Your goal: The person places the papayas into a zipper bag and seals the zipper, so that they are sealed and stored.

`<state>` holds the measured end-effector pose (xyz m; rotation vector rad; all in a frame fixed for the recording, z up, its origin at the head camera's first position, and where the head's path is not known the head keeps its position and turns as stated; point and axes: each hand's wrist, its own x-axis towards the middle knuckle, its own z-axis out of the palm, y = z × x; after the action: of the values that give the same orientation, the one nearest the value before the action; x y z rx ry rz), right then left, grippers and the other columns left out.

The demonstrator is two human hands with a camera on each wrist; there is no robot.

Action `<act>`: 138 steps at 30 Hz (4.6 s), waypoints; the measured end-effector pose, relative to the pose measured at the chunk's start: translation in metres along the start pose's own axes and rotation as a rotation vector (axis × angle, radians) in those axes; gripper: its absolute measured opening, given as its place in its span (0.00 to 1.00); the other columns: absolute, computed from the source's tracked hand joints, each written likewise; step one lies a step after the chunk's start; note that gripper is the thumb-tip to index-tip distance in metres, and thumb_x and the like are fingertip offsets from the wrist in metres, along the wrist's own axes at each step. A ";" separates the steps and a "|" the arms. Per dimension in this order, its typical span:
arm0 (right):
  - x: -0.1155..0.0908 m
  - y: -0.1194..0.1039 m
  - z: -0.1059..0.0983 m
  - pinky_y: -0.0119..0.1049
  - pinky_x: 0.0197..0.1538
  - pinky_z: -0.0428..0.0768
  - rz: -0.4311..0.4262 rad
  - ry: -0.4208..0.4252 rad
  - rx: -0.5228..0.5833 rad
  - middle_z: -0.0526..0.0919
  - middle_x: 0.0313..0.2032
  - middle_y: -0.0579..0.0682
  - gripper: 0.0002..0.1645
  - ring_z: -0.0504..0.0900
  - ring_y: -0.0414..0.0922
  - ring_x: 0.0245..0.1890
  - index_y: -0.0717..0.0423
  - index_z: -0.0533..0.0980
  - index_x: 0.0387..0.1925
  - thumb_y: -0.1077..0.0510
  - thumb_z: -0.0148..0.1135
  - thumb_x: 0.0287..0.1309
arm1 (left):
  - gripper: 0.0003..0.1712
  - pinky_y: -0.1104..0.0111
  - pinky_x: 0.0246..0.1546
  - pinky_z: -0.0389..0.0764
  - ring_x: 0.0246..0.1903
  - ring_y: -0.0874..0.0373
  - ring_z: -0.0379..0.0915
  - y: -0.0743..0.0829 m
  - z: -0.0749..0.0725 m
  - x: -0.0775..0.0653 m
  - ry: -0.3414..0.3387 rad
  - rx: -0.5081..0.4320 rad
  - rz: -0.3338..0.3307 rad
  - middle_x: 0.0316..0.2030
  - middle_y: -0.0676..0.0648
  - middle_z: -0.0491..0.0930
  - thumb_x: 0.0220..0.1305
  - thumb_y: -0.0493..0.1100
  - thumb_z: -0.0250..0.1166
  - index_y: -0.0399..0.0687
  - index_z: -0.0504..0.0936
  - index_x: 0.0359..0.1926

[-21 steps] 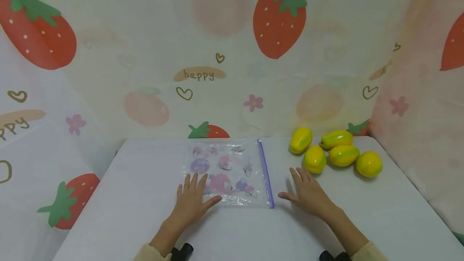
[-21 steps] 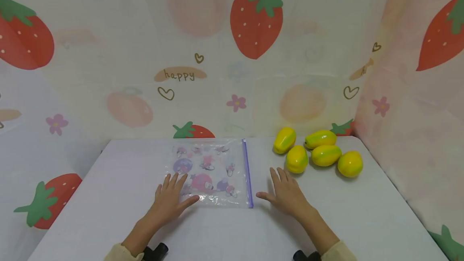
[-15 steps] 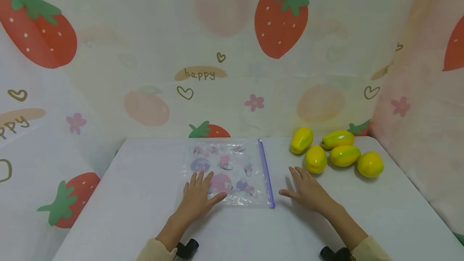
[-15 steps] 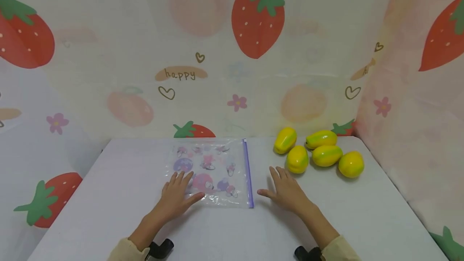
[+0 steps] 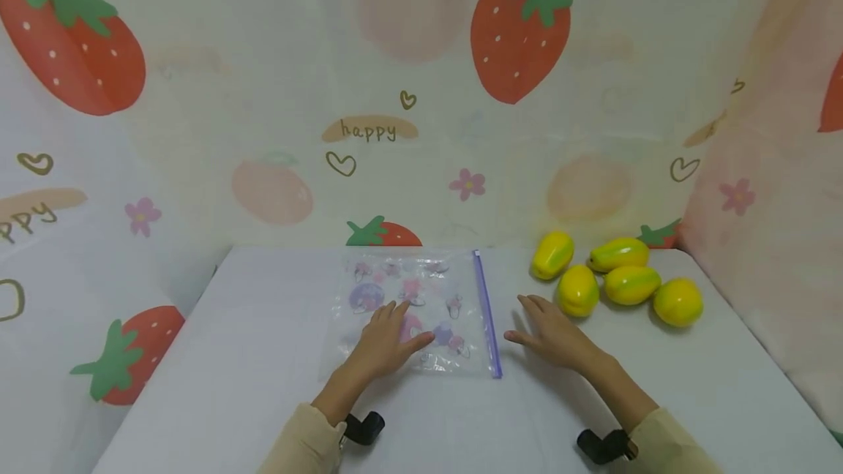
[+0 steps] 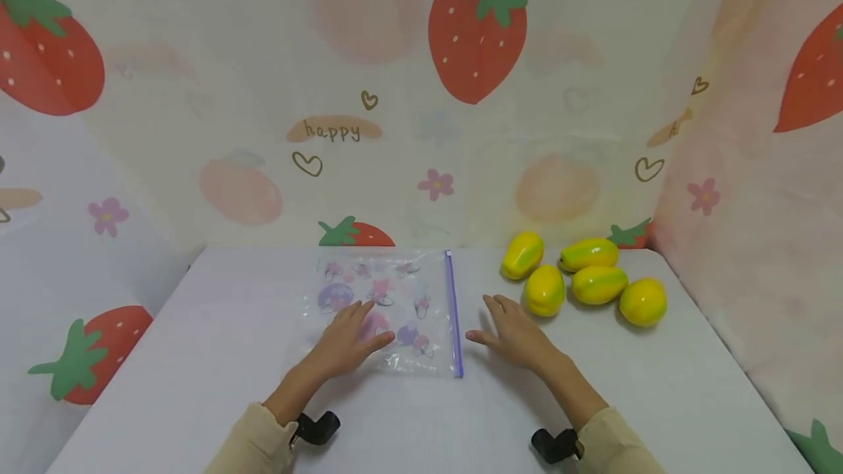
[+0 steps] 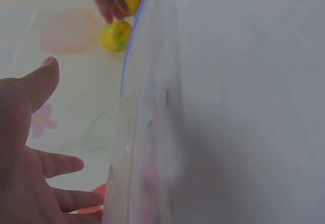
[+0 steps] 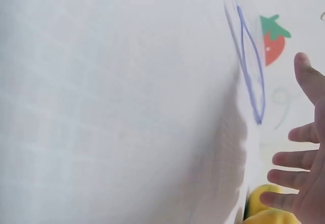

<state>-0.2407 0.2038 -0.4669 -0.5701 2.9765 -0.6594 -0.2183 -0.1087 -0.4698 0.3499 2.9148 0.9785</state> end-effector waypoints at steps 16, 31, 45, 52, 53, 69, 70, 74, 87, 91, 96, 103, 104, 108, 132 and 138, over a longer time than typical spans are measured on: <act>0.023 0.006 0.004 0.61 0.66 0.65 -0.039 -0.032 0.005 0.66 0.65 0.70 0.46 0.66 0.67 0.65 0.63 0.62 0.69 0.39 0.62 0.60 | 0.44 0.47 0.69 0.60 0.70 0.38 0.58 0.015 0.010 0.037 -0.108 -0.097 0.002 0.68 0.35 0.65 0.64 0.60 0.61 0.38 0.62 0.70; 0.032 0.006 0.011 0.60 0.65 0.67 -0.009 -0.081 0.009 0.67 0.66 0.67 0.45 0.67 0.65 0.66 0.60 0.64 0.69 0.42 0.67 0.56 | 0.38 0.49 0.67 0.65 0.67 0.39 0.64 0.038 0.032 0.060 -0.149 -0.105 -0.017 0.66 0.36 0.69 0.66 0.58 0.60 0.41 0.65 0.69; 0.039 0.002 0.014 0.60 0.65 0.67 -0.065 -0.082 -0.008 0.70 0.64 0.67 0.42 0.68 0.65 0.64 0.65 0.67 0.65 0.45 0.68 0.56 | 0.32 0.52 0.59 0.73 0.57 0.41 0.75 0.054 0.052 0.079 0.002 -0.151 -0.034 0.57 0.35 0.78 0.65 0.49 0.62 0.38 0.69 0.64; 0.041 0.000 0.014 0.58 0.66 0.67 -0.124 -0.056 -0.040 0.72 0.62 0.67 0.39 0.70 0.64 0.63 0.67 0.69 0.63 0.49 0.68 0.57 | 0.29 0.53 0.55 0.76 0.54 0.41 0.77 0.063 0.061 0.086 0.031 -0.129 -0.033 0.54 0.36 0.80 0.63 0.47 0.63 0.37 0.72 0.61; 0.042 -0.001 0.014 0.58 0.66 0.67 -0.128 -0.057 -0.039 0.73 0.62 0.67 0.38 0.70 0.64 0.63 0.67 0.69 0.62 0.49 0.68 0.57 | 0.29 0.54 0.55 0.76 0.53 0.41 0.77 0.064 0.062 0.086 0.034 -0.118 -0.035 0.53 0.36 0.80 0.63 0.48 0.64 0.37 0.72 0.61; 0.048 -0.009 0.023 0.58 0.67 0.66 -0.163 -0.110 -0.026 0.73 0.62 0.67 0.31 0.69 0.64 0.64 0.69 0.70 0.61 0.59 0.65 0.58 | 0.36 0.54 0.50 0.74 0.52 0.43 0.73 0.070 0.074 0.087 0.076 0.026 -0.113 0.51 0.40 0.80 0.53 0.60 0.70 0.43 0.77 0.57; 0.049 -0.009 0.023 0.58 0.67 0.66 -0.157 -0.114 -0.025 0.73 0.62 0.66 0.31 0.69 0.64 0.64 0.69 0.70 0.61 0.59 0.65 0.58 | 0.36 0.54 0.50 0.74 0.52 0.44 0.73 0.070 0.074 0.086 0.079 0.033 -0.112 0.51 0.40 0.80 0.53 0.60 0.70 0.43 0.77 0.57; 0.049 -0.012 0.024 0.60 0.66 0.66 -0.149 -0.113 -0.035 0.72 0.63 0.65 0.31 0.68 0.64 0.65 0.68 0.71 0.61 0.59 0.66 0.58 | 0.35 0.54 0.49 0.75 0.52 0.44 0.73 0.072 0.073 0.085 0.091 0.042 -0.103 0.50 0.40 0.80 0.52 0.58 0.71 0.44 0.77 0.56; 0.050 -0.013 0.024 0.63 0.63 0.68 -0.171 -0.122 -0.061 0.73 0.63 0.62 0.31 0.69 0.63 0.64 0.65 0.73 0.60 0.57 0.67 0.57 | 0.30 0.53 0.49 0.74 0.51 0.43 0.73 0.073 0.071 0.085 0.092 0.018 -0.111 0.50 0.39 0.80 0.52 0.48 0.71 0.43 0.77 0.56; 0.051 -0.013 0.025 0.63 0.63 0.68 -0.167 -0.125 -0.061 0.74 0.63 0.61 0.31 0.69 0.63 0.64 0.64 0.73 0.60 0.55 0.68 0.57 | 0.31 0.52 0.50 0.74 0.52 0.43 0.73 0.072 0.070 0.085 0.092 -0.001 -0.113 0.51 0.41 0.81 0.52 0.45 0.70 0.43 0.75 0.59; 0.052 -0.013 0.026 0.62 0.64 0.67 -0.139 -0.138 -0.058 0.73 0.64 0.60 0.33 0.69 0.62 0.65 0.62 0.73 0.61 0.52 0.69 0.57 | 0.35 0.52 0.52 0.74 0.54 0.44 0.73 0.071 0.069 0.085 0.076 0.045 -0.105 0.53 0.43 0.81 0.53 0.43 0.70 0.45 0.72 0.63; 0.050 -0.012 0.026 0.62 0.63 0.69 -0.157 -0.114 -0.078 0.74 0.63 0.61 0.35 0.70 0.62 0.64 0.64 0.73 0.61 0.50 0.69 0.55 | 0.32 0.54 0.48 0.75 0.53 0.45 0.73 0.070 0.068 0.089 0.039 0.235 -0.005 0.53 0.42 0.80 0.52 0.44 0.71 0.48 0.75 0.61; 0.049 -0.012 0.026 0.62 0.63 0.69 -0.161 -0.108 -0.079 0.74 0.63 0.61 0.36 0.70 0.63 0.64 0.64 0.73 0.60 0.49 0.70 0.55 | 0.31 0.54 0.47 0.75 0.52 0.45 0.73 0.070 0.068 0.090 0.033 0.244 0.003 0.53 0.42 0.80 0.53 0.44 0.71 0.48 0.76 0.60; 0.049 -0.011 0.026 0.61 0.62 0.69 -0.168 -0.102 -0.081 0.74 0.63 0.61 0.36 0.71 0.62 0.63 0.64 0.73 0.60 0.49 0.70 0.54 | 0.27 0.55 0.47 0.76 0.52 0.46 0.73 0.068 0.067 0.091 0.001 0.267 0.007 0.52 0.43 0.80 0.54 0.44 0.70 0.50 0.78 0.57; 0.049 -0.013 0.028 0.59 0.65 0.67 -0.100 -0.154 -0.047 0.72 0.66 0.58 0.37 0.68 0.60 0.67 0.60 0.72 0.63 0.48 0.69 0.55 | 0.28 0.55 0.59 0.74 0.65 0.47 0.67 0.062 0.066 0.087 -0.156 0.429 0.104 0.63 0.42 0.74 0.59 0.43 0.64 0.38 0.75 0.60; 0.048 -0.012 0.028 0.59 0.66 0.67 -0.089 -0.149 -0.048 0.72 0.66 0.57 0.37 0.68 0.60 0.67 0.59 0.72 0.63 0.48 0.69 0.56 | 0.28 0.57 0.62 0.73 0.66 0.47 0.65 0.063 0.064 0.086 -0.190 0.441 0.122 0.65 0.40 0.72 0.60 0.40 0.61 0.37 0.73 0.62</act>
<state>-0.2781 0.1654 -0.4853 -0.7251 2.8488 -0.5277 -0.2822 -0.0027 -0.4807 0.6073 2.9314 0.2771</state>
